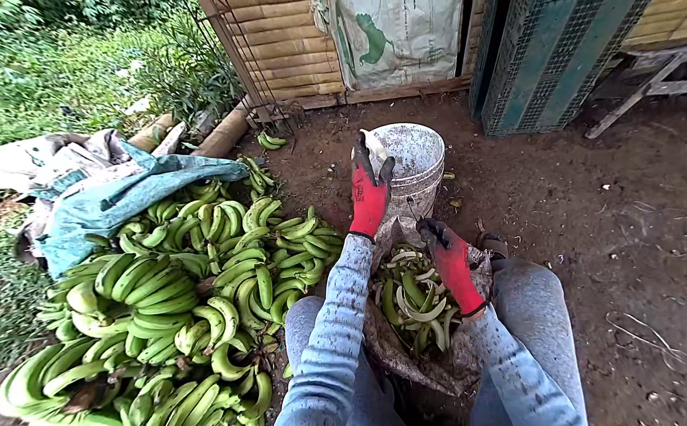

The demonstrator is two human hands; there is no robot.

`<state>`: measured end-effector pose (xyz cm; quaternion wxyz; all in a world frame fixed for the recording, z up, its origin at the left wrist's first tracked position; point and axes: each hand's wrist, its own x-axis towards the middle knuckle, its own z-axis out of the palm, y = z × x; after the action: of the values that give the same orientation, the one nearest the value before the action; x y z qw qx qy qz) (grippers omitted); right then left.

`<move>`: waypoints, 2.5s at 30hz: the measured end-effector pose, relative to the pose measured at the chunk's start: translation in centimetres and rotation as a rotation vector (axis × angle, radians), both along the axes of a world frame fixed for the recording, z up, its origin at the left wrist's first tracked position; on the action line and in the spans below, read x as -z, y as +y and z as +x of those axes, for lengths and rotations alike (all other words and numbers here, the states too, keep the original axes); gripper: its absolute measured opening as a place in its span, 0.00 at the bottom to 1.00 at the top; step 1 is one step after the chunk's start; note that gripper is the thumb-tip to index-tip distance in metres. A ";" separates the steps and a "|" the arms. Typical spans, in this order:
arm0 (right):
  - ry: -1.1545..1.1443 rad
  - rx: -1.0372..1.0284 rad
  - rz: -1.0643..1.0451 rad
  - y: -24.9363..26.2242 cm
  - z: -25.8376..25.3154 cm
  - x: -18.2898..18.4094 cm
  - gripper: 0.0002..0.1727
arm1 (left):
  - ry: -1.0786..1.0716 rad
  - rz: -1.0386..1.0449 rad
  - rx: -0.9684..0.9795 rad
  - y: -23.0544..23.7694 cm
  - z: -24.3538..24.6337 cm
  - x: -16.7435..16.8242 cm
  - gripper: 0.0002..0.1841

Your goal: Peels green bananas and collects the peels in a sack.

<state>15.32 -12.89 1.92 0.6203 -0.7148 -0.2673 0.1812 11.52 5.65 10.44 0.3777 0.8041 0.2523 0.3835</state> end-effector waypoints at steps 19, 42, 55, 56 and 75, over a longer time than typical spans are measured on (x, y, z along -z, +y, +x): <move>-0.148 -0.169 -0.346 -1.2 0.8 -0.7 0.21 | 0.172 -0.684 -0.128 -3.8 -9.9 12.2 0.22; -0.252 -0.642 -0.177 -1.0 -2.0 0.3 0.19 | -0.391 -0.937 -0.037 -5.1 -12.4 9.6 0.22; -0.310 -0.516 -0.314 -1.1 -1.6 -0.7 0.21 | -0.303 -0.886 0.009 -5.9 -12.6 11.3 0.24; -0.317 -0.616 -0.334 -1.5 -2.6 -0.5 0.20 | -0.352 -0.901 -0.008 -5.6 -12.3 11.2 0.23; -0.319 -0.665 -0.358 -1.1 -4.0 0.4 0.20 | -0.487 -0.861 -0.093 -5.6 -12.5 11.7 0.22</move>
<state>11.30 -13.97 1.54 0.3446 -0.7053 -0.5406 0.3025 -0.95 0.00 -1.26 0.7062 0.4500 0.3277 0.4375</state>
